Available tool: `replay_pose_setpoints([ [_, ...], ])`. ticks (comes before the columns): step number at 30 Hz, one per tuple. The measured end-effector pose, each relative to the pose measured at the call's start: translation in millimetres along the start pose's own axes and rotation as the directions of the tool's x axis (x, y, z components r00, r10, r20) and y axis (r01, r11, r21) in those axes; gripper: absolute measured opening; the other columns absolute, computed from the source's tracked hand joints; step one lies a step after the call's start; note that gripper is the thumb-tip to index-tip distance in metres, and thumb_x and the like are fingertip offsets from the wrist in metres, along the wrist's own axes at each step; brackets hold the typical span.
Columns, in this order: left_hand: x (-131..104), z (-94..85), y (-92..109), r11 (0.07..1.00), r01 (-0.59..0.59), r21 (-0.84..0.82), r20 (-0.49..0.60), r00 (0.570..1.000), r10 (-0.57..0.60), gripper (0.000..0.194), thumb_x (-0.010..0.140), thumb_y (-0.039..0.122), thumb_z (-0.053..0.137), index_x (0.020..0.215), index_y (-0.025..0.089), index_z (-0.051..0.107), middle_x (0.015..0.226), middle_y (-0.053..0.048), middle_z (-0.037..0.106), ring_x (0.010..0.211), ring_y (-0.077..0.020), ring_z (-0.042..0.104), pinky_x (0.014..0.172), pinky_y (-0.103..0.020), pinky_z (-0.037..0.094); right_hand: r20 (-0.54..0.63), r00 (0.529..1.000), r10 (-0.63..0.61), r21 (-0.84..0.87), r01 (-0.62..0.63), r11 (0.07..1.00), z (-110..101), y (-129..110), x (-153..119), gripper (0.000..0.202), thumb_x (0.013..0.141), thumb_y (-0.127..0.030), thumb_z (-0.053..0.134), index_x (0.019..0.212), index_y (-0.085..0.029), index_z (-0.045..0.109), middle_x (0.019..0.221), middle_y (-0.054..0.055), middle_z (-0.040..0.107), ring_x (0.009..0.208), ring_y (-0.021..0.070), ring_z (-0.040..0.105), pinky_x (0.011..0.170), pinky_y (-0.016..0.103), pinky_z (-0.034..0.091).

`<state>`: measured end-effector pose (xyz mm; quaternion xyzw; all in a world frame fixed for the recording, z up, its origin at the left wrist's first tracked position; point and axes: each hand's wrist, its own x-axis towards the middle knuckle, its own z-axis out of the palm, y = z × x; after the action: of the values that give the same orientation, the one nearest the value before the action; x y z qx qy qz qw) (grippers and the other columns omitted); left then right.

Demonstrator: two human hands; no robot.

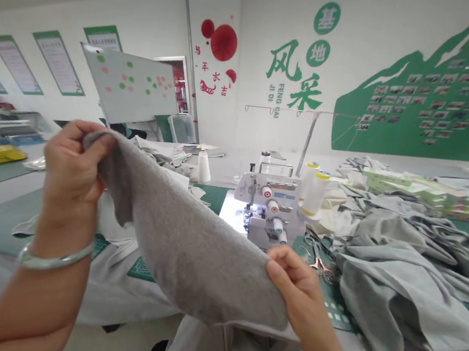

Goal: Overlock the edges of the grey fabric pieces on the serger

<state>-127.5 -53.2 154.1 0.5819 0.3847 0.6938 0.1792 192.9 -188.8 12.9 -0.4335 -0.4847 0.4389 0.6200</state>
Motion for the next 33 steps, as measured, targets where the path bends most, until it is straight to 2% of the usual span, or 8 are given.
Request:
replay_pose_setpoints([
  [3, 22, 17.4, -9, 0.904, -0.281, 0.324, -0.083, 0.943, 0.323, 0.022, 0.08, 0.036, 0.068, 0.091, 0.019, 0.06, 0.084, 0.004, 0.058, 0.083, -0.0136, 0.058, 0.076, -0.025, 0.043, 0.074, 0.995, -0.061, -0.219, 0.076, 0.973, 13, 9, 13, 0.025, 0.082, -0.045, 0.066, 0.081, -0.02, 0.062, 0.065, -0.002, 0.053, 0.058, 0.0119, 0.046, 0.053, 0.022, 0.034],
  [11, -47, 52.3, -95, 0.793, -0.197, 0.576, 0.263, 0.964, 0.049, 0.029, 0.076, 0.011, 0.058, 0.105, 0.01, 0.061, 0.12, -0.017, 0.06, 0.119, -0.0315, 0.051, 0.104, -0.048, 0.036, 0.129, 0.96, -0.247, -0.524, 0.278, 0.805, 29, 30, 36, 0.019, 0.09, -0.031, 0.053, 0.086, -0.019, 0.068, 0.076, 0.002, 0.063, 0.069, 0.0168, 0.056, 0.063, 0.027, 0.041],
  [13, -81, 65.6, -86, 0.9, -0.257, 0.352, 0.5, 0.865, 0.051, 0.037, 0.08, 0.019, 0.06, 0.117, 0.012, 0.059, 0.127, -0.016, 0.058, 0.123, -0.0281, 0.051, 0.108, -0.043, 0.034, 0.198, 0.931, -0.305, -0.569, 0.363, 0.738, 36, 31, 44, 0.021, 0.091, -0.027, 0.05, 0.087, -0.021, 0.069, 0.078, 0.003, 0.064, 0.071, 0.0177, 0.057, 0.065, 0.028, 0.042],
  [15, -109, 79.5, -72, 0.984, -0.161, 0.079, 0.782, 0.622, 0.039, 0.045, 0.083, 0.026, 0.062, 0.126, 0.017, 0.056, 0.13, -0.012, 0.059, 0.122, -0.0243, 0.054, 0.107, -0.038, 0.037, 0.245, 0.902, -0.355, -0.573, 0.43, 0.698, 44, 30, 51, 0.022, 0.091, -0.024, 0.049, 0.088, -0.022, 0.07, 0.082, 0.004, 0.065, 0.074, 0.0184, 0.058, 0.068, 0.03, 0.044],
  [17, -126, 91.1, -62, 0.997, -0.032, -0.064, 0.852, 0.518, 0.072, 0.048, 0.081, 0.026, 0.065, 0.127, 0.017, 0.056, 0.127, -0.01, 0.062, 0.116, -0.0233, 0.057, 0.103, -0.034, 0.041, 0.227, 0.89, -0.396, -0.56, 0.451, 0.695, 49, 28, 56, 0.019, 0.091, -0.024, 0.05, 0.09, -0.021, 0.069, 0.085, 0.005, 0.066, 0.077, 0.0184, 0.059, 0.07, 0.031, 0.045],
  [25, -115, 107.9, -78, 0.986, 0.02, 0.164, 0.745, 0.653, -0.137, 0.016, 0.081, 0.027, 0.059, 0.075, 0.014, 0.068, 0.075, -0.003, 0.069, 0.072, -0.0161, 0.06, 0.068, -0.024, 0.044, -0.101, 0.972, -0.214, -0.42, 0.153, 0.894, 39, 49, 56, 0.018, 0.082, -0.029, 0.064, 0.094, -0.02, 0.054, 0.081, 0.002, 0.065, 0.07, 0.0167, 0.061, 0.066, 0.03, 0.05],
  [29, -109, 125.4, -93, 0.952, -0.03, 0.305, 0.668, 0.719, -0.191, 0.016, 0.079, 0.026, 0.06, 0.075, 0.013, 0.068, 0.074, -0.004, 0.07, 0.072, -0.0172, 0.061, 0.068, -0.025, 0.044, -0.25, 0.905, -0.345, -0.572, 0.149, 0.806, 38, 57, 57, 0.011, 0.084, -0.029, 0.061, 0.087, -0.02, 0.055, 0.08, 0.003, 0.063, 0.071, 0.0182, 0.06, 0.068, 0.033, 0.049],
  [33, -105, 142.2, -109, 0.928, -0.062, 0.367, 0.664, 0.716, -0.215, 0.016, 0.079, 0.026, 0.06, 0.075, 0.014, 0.069, 0.075, -0.004, 0.07, 0.071, -0.0174, 0.061, 0.069, -0.026, 0.043, -0.157, 0.844, -0.512, -0.745, 0.239, 0.623, 43, 62, 49, 0.011, 0.09, -0.028, 0.053, 0.089, -0.02, 0.06, 0.09, 0.008, 0.063, 0.084, 0.0225, 0.057, 0.076, 0.037, 0.047],
])
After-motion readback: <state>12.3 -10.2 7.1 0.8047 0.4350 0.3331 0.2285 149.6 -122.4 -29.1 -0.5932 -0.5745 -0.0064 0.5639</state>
